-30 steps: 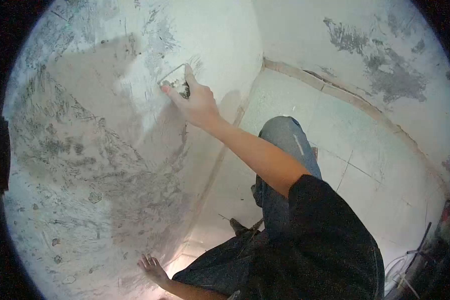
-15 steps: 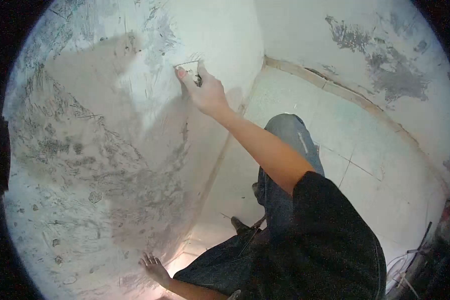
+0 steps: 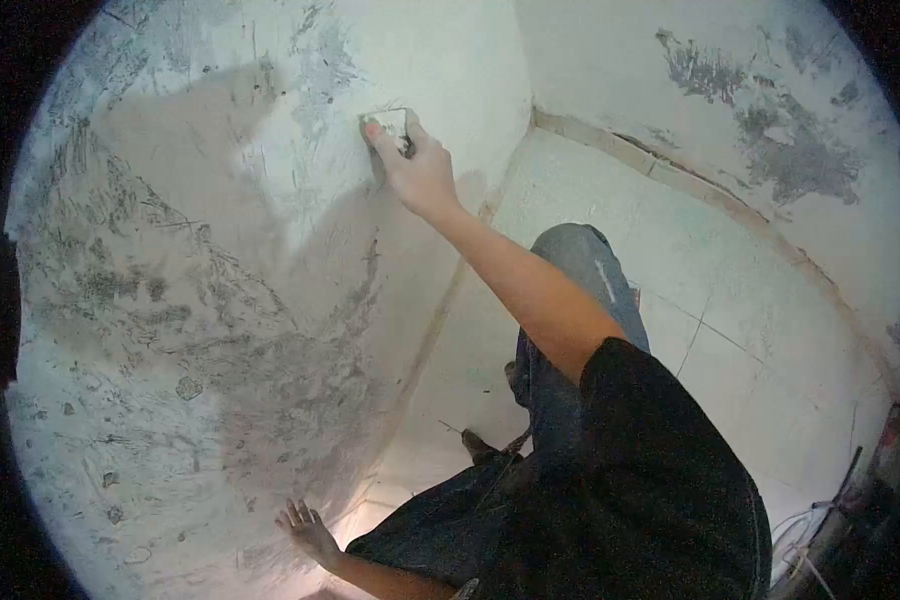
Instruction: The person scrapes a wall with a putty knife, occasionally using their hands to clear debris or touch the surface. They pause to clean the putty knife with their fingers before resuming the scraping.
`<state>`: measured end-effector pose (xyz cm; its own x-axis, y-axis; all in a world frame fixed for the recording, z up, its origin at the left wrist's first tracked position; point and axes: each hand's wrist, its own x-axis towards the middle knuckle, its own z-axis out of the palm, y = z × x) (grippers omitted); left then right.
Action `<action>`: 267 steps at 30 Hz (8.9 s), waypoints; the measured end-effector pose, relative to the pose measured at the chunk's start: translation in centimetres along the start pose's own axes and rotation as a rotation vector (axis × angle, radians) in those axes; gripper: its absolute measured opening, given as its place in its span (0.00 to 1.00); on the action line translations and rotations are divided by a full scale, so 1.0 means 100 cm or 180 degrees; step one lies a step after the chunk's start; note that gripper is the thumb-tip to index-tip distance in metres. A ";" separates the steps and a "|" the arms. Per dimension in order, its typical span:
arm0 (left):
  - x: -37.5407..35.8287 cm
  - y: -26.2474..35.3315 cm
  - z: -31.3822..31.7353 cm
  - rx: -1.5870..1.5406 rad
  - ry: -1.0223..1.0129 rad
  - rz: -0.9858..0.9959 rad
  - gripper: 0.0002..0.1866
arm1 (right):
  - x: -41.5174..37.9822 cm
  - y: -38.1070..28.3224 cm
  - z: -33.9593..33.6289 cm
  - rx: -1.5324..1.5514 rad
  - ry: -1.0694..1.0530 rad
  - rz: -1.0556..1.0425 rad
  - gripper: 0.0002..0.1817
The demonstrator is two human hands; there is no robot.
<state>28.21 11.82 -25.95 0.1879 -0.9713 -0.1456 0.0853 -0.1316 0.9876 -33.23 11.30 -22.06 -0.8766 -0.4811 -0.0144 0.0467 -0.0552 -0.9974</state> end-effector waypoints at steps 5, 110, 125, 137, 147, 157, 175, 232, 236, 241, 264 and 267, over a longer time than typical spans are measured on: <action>0.003 0.001 0.007 0.0030 0.0094 -0.0029 0.46 | -0.001 0.001 0.004 -0.0047 0.0218 -0.0332 0.49; -0.030 0.004 0.044 0.1593 -0.0881 -0.0511 0.28 | -0.141 0.097 0.018 0.1368 -0.2071 0.3020 0.23; -0.067 -0.017 0.136 0.1727 -0.2006 0.0152 0.33 | -0.242 0.081 0.027 -0.0339 -0.3159 -0.0032 0.32; -0.085 -0.032 0.175 0.1022 -0.2450 0.0200 0.24 | -0.254 0.074 0.028 -0.0132 -0.3550 -0.0069 0.29; -0.077 -0.030 0.168 0.1198 -0.2424 0.0210 0.19 | -0.253 0.075 0.028 -0.0085 -0.3637 -0.0219 0.30; -0.073 -0.023 0.165 0.1002 -0.2042 0.0164 0.19 | -0.252 0.080 0.026 -0.0111 -0.3684 0.0066 0.25; -0.075 -0.018 0.167 0.0721 -0.1028 0.0042 0.25 | -0.243 0.076 0.021 -0.0479 -0.3921 0.0255 0.14; -0.018 0.011 0.031 0.1084 0.0408 0.1031 0.41 | -0.026 0.052 0.003 0.1196 0.0206 0.0811 0.39; -0.006 0.000 0.025 0.1014 0.0188 0.0865 0.46 | -0.021 0.060 0.003 0.0587 0.0265 0.0977 0.37; 0.001 -0.004 0.028 0.1182 0.0441 0.0868 0.46 | -0.035 0.053 0.005 -0.0108 0.0475 -0.0622 0.40; 0.015 -0.029 0.038 0.2468 0.1048 0.1171 0.52 | -0.015 0.045 0.015 0.0147 0.0485 0.0704 0.33; 0.016 -0.028 0.042 0.2248 0.0955 0.1249 0.54 | -0.011 0.066 0.028 -0.0250 0.0650 0.0243 0.32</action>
<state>24.14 9.80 -28.74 0.3355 -0.8920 0.3029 -0.6497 0.0137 0.7601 -30.58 8.99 -28.46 -0.9511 -0.2936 -0.0961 0.0861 0.0467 -0.9952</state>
